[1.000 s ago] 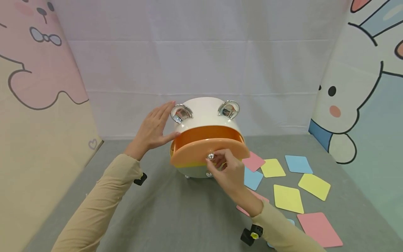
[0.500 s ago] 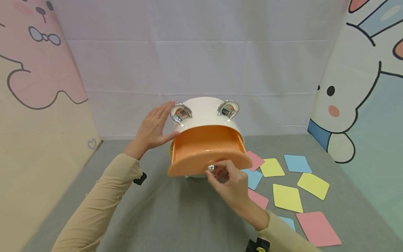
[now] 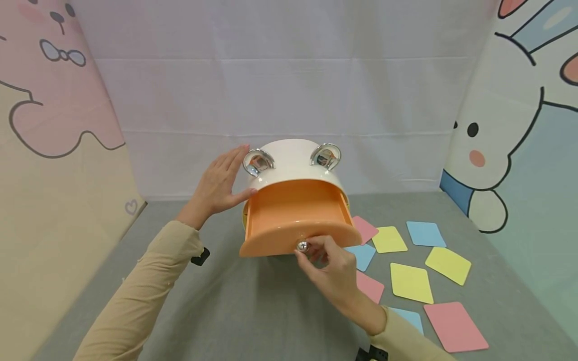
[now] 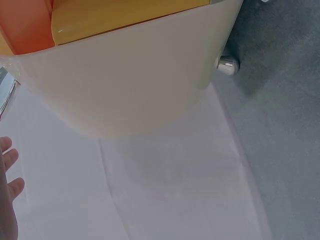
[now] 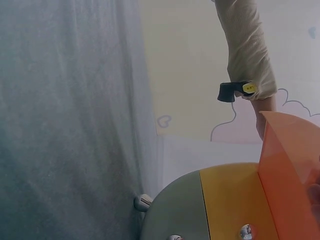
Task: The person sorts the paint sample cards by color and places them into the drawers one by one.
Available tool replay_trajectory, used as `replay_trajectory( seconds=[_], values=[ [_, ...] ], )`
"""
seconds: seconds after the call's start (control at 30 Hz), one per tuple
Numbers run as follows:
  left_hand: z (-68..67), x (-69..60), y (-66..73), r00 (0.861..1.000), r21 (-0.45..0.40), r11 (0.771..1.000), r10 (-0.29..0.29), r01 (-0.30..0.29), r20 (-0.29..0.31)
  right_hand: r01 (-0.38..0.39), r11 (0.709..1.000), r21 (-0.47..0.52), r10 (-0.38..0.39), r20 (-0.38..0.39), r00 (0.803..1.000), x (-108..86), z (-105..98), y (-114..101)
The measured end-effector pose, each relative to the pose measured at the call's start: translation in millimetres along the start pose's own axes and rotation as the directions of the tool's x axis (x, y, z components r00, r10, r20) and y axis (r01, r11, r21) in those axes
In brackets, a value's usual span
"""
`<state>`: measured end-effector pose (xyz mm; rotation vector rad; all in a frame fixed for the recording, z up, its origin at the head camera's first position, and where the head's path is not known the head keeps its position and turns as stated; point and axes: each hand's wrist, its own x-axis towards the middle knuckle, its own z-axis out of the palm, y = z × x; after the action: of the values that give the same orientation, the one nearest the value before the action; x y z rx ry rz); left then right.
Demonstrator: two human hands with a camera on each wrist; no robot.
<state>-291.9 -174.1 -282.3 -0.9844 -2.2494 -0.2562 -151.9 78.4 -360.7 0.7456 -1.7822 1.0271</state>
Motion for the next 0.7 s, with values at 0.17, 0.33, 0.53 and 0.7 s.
replay_trajectory(
  seconds=[0.17, 0.33, 0.53, 0.7],
  values=[
    [0.7, -0.2, -0.7, 1.000, -0.002, 1.000, 0.003, -0.003, -0.005, 0.005, 1.000, 0.011, -0.005, -0.004, 1.000, -0.3, 0, 1],
    [1.1, -0.3, -0.6, 1.000, 0.001, 1.000, 0.005, -0.005, -0.004, 0.013, 0.999, 0.030, -0.013, -0.018, 1.000, 2.9, -5, 1],
    [1.2, -0.7, 0.1, 1.000, -0.005, 1.000, 0.003, -0.003, -0.008, 0.040, 0.998, 0.052, -0.039, -0.017, 0.999, 12.4, -27, 8],
    [0.7, -1.3, -0.1, 1.000, -0.022, 1.000, -0.004, 0.003, -0.013, 0.079, 0.997, 0.000, -0.079, -0.004, 0.997, 22.2, -60, 26]
  ],
)
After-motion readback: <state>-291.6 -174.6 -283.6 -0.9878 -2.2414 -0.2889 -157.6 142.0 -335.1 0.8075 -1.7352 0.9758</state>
